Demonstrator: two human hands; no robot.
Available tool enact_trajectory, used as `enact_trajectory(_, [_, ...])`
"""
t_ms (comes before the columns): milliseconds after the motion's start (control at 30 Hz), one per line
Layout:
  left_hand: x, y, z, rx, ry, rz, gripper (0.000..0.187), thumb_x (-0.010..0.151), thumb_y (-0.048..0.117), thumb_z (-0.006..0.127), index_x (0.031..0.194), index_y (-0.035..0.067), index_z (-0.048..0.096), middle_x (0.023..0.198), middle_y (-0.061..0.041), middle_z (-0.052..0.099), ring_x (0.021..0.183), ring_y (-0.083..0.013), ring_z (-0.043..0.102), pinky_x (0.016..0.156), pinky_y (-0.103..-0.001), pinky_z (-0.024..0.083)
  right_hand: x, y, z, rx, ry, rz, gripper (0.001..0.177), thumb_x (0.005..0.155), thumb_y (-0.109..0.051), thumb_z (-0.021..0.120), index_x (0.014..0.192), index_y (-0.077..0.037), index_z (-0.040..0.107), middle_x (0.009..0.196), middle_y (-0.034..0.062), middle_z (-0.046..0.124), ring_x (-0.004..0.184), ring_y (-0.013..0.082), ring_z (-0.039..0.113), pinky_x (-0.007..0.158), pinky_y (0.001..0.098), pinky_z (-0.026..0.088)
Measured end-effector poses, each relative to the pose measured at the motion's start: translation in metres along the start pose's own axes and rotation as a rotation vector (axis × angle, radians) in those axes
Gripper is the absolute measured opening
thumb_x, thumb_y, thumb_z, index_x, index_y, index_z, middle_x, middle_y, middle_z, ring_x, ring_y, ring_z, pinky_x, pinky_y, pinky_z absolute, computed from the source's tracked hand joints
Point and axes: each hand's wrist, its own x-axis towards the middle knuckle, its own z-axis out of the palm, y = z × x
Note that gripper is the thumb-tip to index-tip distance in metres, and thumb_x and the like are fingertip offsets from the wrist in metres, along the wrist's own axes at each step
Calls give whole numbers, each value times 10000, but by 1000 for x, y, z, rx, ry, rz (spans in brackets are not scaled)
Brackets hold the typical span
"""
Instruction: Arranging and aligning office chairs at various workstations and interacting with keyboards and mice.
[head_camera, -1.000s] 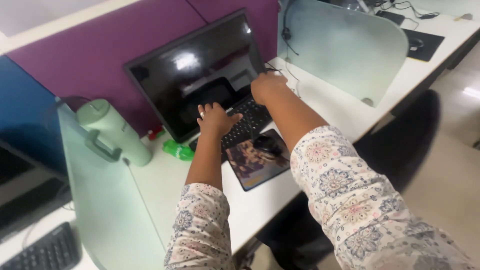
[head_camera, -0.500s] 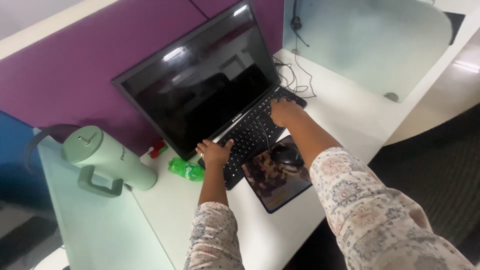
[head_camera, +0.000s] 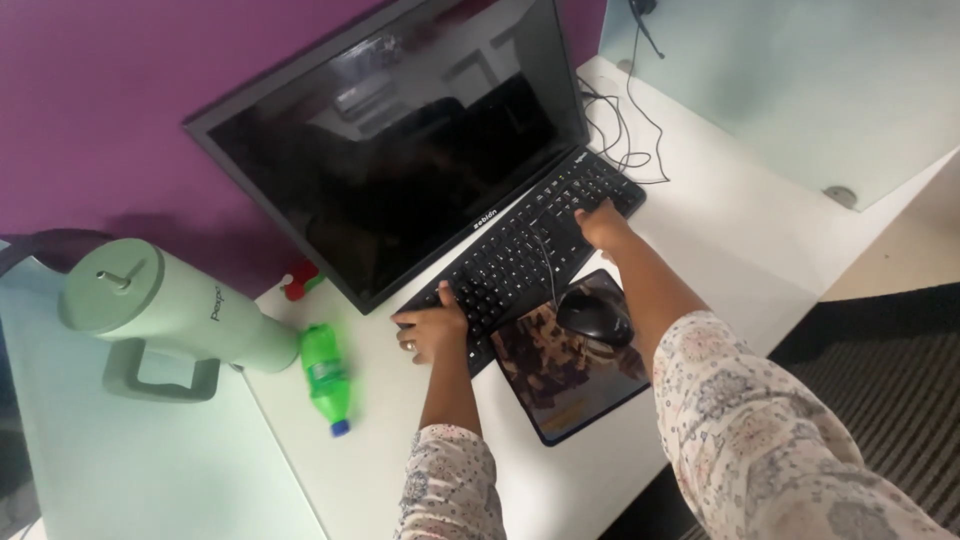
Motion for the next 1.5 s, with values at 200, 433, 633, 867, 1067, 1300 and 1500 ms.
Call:
enact_trajectory(200, [49, -5, 28, -124, 153, 141, 1200, 909, 777, 547, 1594, -70, 45, 1566, -369, 265, 1449, -484, 321, 1191, -535, 299, -25, -11, 6, 423, 12, 269, 742, 989, -479, 592, 1589, -159, 295, 1515, 170, 529, 1256, 404, 626, 914, 560, 569])
enact_trajectory(433, [107, -7, 59, -294, 188, 318, 1217, 849, 745, 603, 1585, -65, 70, 1592, -316, 278, 1488, -440, 309, 1217, -549, 252, -21, 2, 9, 499, -21, 280, 727, 970, -462, 625, 1578, -172, 352, 1595, 100, 440, 1430, 375, 451, 945, 586, 528])
enact_trajectory(633, [75, -2, 39, -217, 70, 337, 1207, 879, 723, 598, 1598, -68, 37, 1636, -345, 131, 1555, -436, 95, 1239, -586, 105, 30, 43, 13, 384, -180, 196, 781, 935, -437, 668, 1570, -116, 345, 1576, 122, 459, 1385, 351, 546, 966, 559, 533])
enact_trajectory(867, [-57, 0, 2, 404, 70, 682, 1138, 908, 744, 528, 1612, 0, 32, 1697, -232, -25, 1573, -358, -80, 1230, -602, 17, -90, -8, -10, -872, -532, -108, 856, 739, -579, 862, 1349, 1, 704, 1431, 207, 663, 1237, 396, 667, 982, 511, 543])
enact_trajectory(1067, [-92, -45, 36, 718, 0, 1007, 1043, 884, 661, 616, 1610, 79, 145, 1708, -154, 85, 1581, -317, 27, 1229, -646, 61, -116, 0, 16, -1052, -512, 76, 1081, 679, -421, 973, 1564, -157, 411, 1549, 73, 510, 1351, 377, 553, 1084, 598, 497])
enact_trajectory(1300, [-133, -121, 94, 109, 173, 842, 991, 846, 524, 718, 1551, -42, 313, 1578, -309, 255, 1472, -453, 207, 1208, -570, 151, -116, 28, 17, -898, -332, -61, 989, 653, -603, 938, 1397, -30, 626, 1370, 142, 687, 1248, 318, 670, 1026, 422, 552])
enact_trajectory(1500, [-142, -93, 127, 86, 180, 797, 728, 927, 397, 672, 1466, -21, 415, 1552, -354, 277, 1457, -529, 239, 1213, -563, 189, -51, 82, 22, -401, -361, 248, 464, 963, -353, 567, 1212, 4, 728, 1172, 318, 778, 1071, 449, 792, 860, 526, 640])
